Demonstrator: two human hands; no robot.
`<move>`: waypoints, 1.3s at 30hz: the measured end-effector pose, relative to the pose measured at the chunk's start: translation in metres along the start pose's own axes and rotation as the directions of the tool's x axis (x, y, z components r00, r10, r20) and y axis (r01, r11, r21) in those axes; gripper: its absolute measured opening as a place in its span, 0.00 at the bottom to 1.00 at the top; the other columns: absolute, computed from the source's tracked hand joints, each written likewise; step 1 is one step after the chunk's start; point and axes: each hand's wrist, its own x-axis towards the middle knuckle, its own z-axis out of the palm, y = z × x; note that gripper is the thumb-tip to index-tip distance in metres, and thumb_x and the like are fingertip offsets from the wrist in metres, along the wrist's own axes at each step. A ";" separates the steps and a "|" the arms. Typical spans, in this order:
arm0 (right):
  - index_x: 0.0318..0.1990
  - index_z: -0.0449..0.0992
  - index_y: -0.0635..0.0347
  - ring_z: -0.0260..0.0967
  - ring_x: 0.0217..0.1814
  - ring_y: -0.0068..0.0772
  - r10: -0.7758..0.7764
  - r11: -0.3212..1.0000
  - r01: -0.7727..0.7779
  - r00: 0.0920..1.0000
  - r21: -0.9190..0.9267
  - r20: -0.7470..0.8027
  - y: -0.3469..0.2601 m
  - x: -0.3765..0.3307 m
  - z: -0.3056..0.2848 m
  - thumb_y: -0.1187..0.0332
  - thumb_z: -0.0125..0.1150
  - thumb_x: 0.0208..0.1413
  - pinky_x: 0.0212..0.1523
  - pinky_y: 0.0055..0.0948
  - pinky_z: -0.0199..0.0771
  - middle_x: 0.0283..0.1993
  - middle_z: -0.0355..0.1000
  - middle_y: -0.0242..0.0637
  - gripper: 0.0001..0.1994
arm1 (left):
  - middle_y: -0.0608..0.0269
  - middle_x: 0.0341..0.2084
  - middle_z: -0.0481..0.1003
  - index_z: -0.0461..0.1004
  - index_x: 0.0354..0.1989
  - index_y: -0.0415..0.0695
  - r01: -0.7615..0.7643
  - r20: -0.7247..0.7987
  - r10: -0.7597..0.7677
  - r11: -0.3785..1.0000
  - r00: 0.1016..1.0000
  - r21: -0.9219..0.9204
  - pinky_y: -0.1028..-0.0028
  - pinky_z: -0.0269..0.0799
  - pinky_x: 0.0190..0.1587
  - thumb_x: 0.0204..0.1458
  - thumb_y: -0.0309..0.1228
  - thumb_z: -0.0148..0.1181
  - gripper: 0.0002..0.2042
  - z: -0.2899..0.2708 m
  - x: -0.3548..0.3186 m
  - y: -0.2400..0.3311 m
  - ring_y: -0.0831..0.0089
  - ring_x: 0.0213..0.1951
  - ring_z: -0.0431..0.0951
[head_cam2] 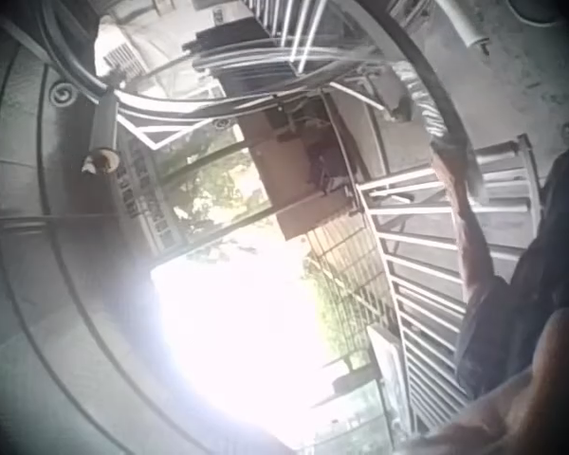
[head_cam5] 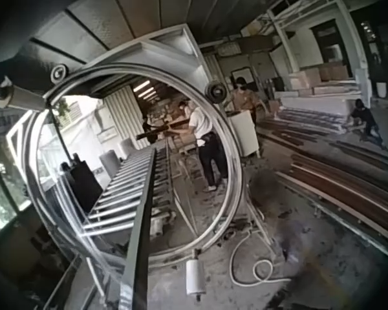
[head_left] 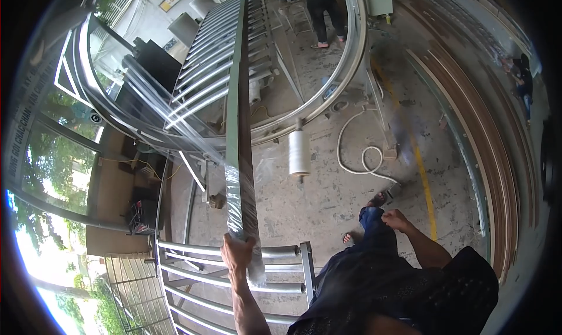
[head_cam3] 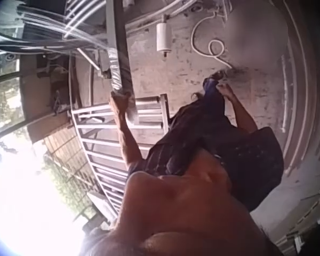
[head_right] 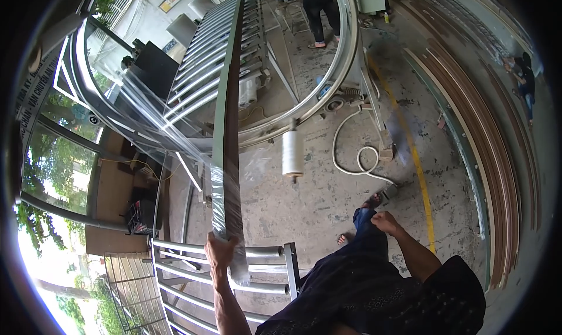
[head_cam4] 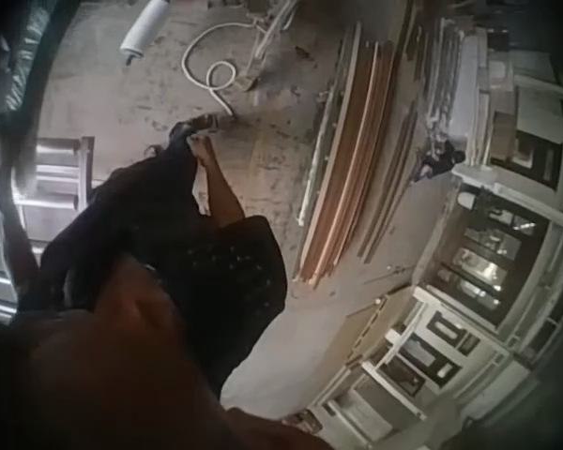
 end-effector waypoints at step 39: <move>0.15 0.71 0.67 0.59 0.18 0.32 -0.537 0.843 0.504 0.769 0.188 0.347 -0.385 -0.057 0.220 0.28 0.61 0.37 0.23 0.38 0.61 0.14 0.63 0.36 0.39 | 0.38 0.46 0.72 0.62 0.55 0.30 -0.055 0.017 0.061 0.960 0.998 -0.274 0.57 0.68 0.52 0.38 0.46 0.68 0.40 0.030 -0.009 -0.071 0.46 0.50 0.72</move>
